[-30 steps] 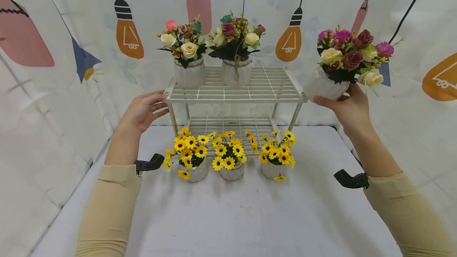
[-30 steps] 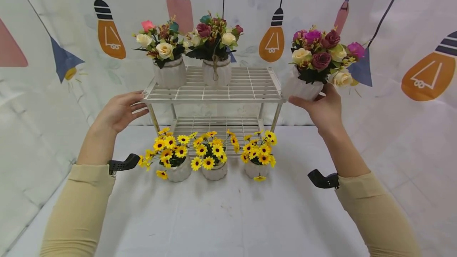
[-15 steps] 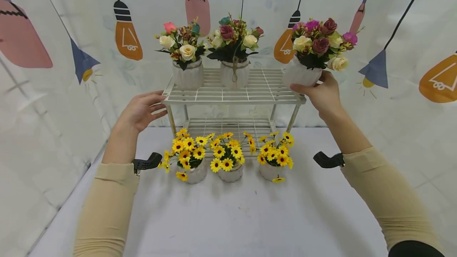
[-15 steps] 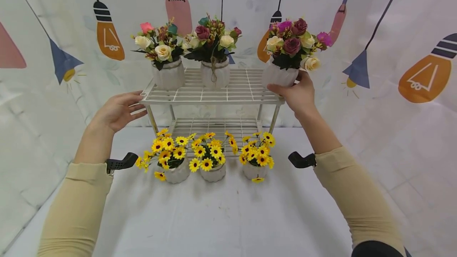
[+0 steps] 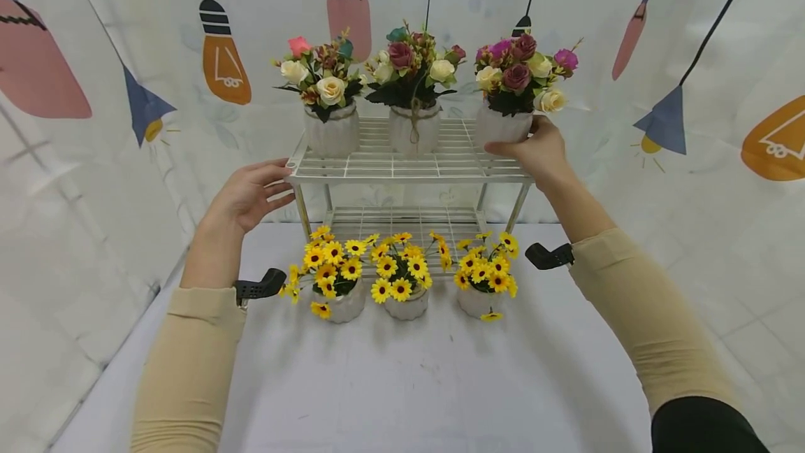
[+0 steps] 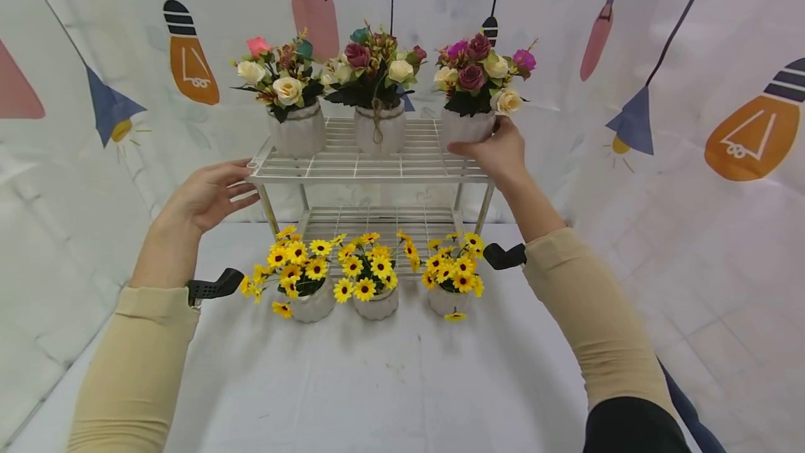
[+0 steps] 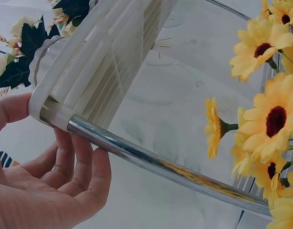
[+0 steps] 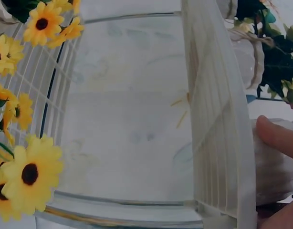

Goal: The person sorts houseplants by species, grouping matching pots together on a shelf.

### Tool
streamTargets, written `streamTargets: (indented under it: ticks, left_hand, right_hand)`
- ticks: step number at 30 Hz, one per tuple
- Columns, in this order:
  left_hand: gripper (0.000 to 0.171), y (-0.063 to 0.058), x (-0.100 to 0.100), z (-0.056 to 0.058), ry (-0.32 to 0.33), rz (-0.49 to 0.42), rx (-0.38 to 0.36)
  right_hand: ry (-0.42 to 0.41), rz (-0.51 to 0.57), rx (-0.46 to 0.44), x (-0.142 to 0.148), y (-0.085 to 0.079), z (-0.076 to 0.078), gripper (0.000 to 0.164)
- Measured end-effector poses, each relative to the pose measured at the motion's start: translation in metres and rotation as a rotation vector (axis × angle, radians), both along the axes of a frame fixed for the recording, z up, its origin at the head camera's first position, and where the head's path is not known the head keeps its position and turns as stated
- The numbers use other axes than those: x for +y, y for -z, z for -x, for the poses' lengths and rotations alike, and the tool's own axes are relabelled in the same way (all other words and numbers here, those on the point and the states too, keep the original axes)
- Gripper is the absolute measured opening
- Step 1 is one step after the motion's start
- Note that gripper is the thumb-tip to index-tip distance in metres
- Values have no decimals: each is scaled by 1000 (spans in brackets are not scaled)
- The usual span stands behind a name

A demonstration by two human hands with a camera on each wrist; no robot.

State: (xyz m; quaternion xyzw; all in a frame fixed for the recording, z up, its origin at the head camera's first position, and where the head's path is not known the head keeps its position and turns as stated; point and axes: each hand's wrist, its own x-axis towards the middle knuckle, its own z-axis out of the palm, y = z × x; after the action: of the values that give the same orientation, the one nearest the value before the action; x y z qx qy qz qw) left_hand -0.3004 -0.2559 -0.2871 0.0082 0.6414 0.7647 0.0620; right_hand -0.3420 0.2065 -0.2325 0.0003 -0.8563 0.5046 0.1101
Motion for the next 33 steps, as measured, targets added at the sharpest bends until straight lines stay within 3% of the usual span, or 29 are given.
streamTargets:
  ticks: [19,26,33]
  left_hand:
    - [74,4,1,1,8,-2,1]
    - [74,3,1,1,10,3,7]
    - [75,2,0,1,4,0,11]
  right_hand:
    - [22,-256,-9,-19,1,25,98]
    - [-28,-324,-6,-11,-3,20,100]
    - [-35,-302,12,8,-5,4,94]
